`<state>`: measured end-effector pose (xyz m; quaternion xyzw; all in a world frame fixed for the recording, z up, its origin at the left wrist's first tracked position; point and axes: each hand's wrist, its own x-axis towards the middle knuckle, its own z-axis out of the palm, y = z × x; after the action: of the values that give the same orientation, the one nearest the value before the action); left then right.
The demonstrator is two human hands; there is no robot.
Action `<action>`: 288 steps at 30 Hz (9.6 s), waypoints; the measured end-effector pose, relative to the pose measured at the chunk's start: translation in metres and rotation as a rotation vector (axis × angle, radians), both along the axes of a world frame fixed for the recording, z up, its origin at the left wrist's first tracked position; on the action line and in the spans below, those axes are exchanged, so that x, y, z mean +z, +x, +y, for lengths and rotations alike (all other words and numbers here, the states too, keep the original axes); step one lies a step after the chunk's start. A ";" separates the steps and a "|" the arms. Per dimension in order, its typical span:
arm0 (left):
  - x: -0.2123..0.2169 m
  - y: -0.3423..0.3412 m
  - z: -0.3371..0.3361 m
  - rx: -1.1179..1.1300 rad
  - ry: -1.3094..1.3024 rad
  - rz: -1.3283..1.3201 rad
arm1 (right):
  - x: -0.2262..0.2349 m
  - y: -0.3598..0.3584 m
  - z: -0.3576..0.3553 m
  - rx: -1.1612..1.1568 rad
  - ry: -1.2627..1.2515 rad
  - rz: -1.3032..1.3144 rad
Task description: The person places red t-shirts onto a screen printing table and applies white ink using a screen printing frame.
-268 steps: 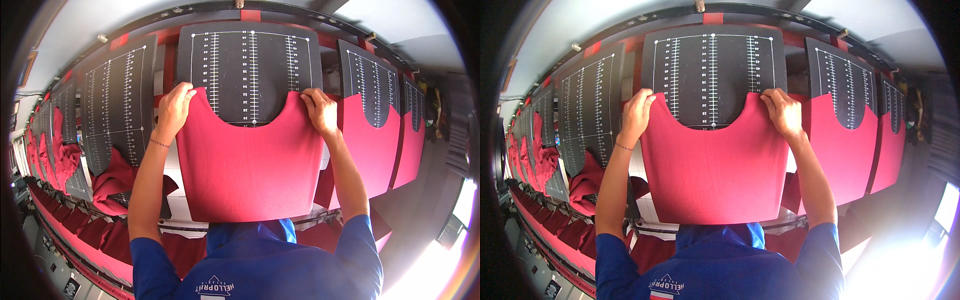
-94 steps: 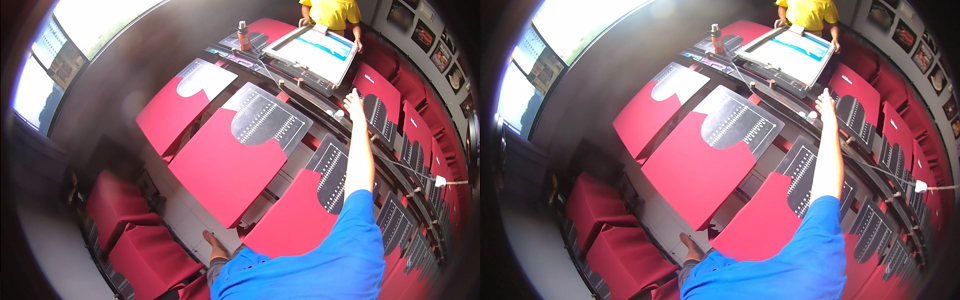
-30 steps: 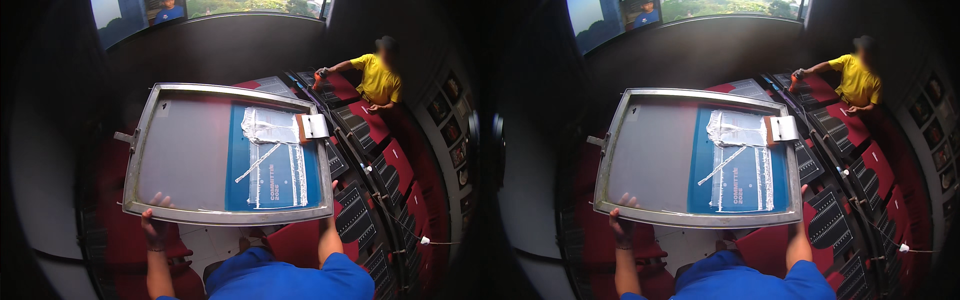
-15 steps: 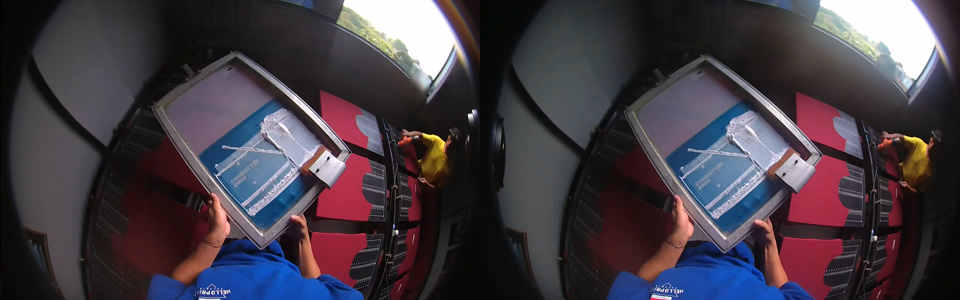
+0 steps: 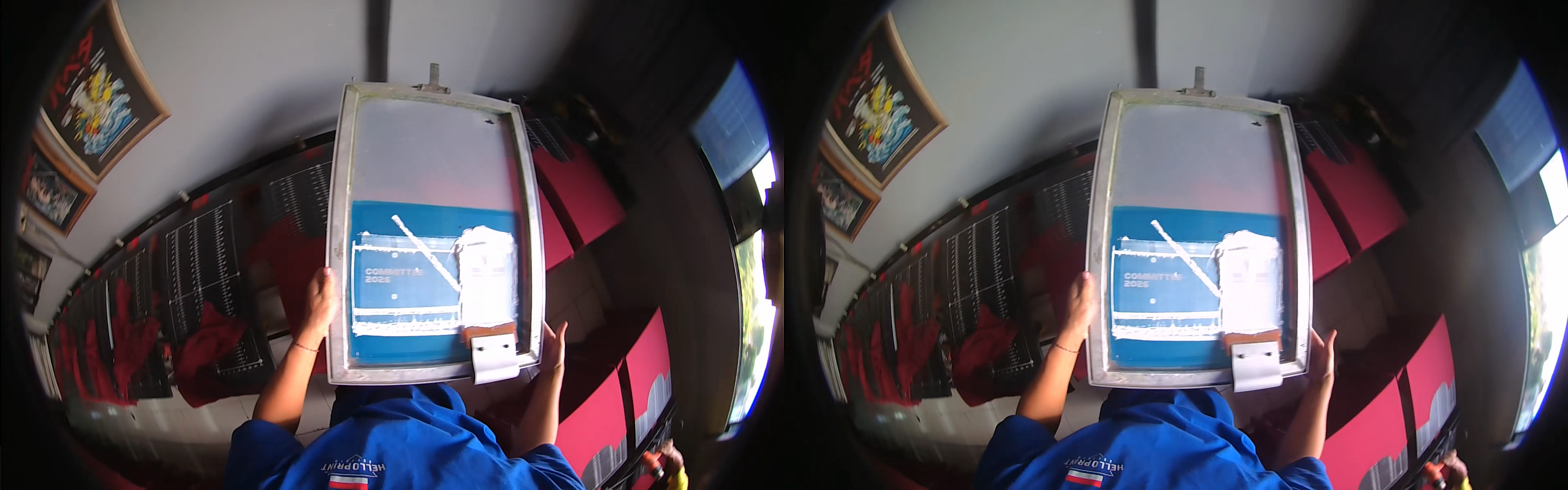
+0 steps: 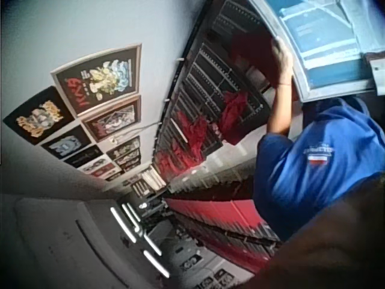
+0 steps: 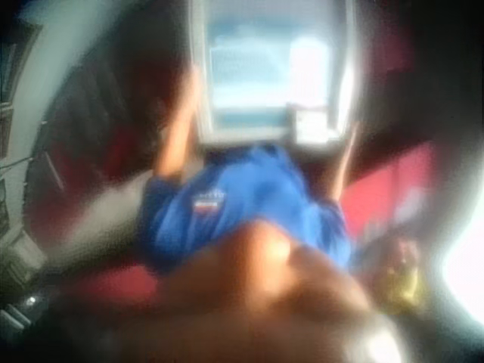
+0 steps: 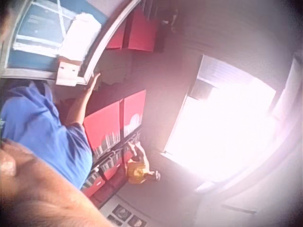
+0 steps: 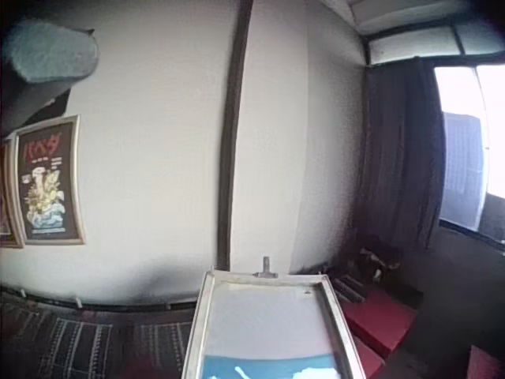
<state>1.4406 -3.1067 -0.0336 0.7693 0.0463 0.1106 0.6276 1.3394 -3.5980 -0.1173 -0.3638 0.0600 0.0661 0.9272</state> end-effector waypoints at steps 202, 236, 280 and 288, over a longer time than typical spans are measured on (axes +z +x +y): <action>-0.004 -0.140 -0.238 -0.427 -1.096 1.057 | 0.179 0.050 0.064 0.352 -2.002 -0.955; 0.002 -0.137 -0.236 -0.485 -0.844 1.032 | 0.185 0.099 0.079 0.301 -1.881 -0.778; 0.051 -0.070 -0.235 -0.504 0.730 -0.311 | 0.159 0.047 0.083 0.228 -1.821 -0.670; 0.046 -0.039 -0.235 -0.439 0.726 -0.298 | 0.156 0.081 0.086 0.272 -1.850 -0.683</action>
<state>1.4020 -3.3416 0.0122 0.9069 -0.2507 0.0935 0.3254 1.4203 -3.5116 0.0387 -0.9469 -0.2242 -0.0092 0.2304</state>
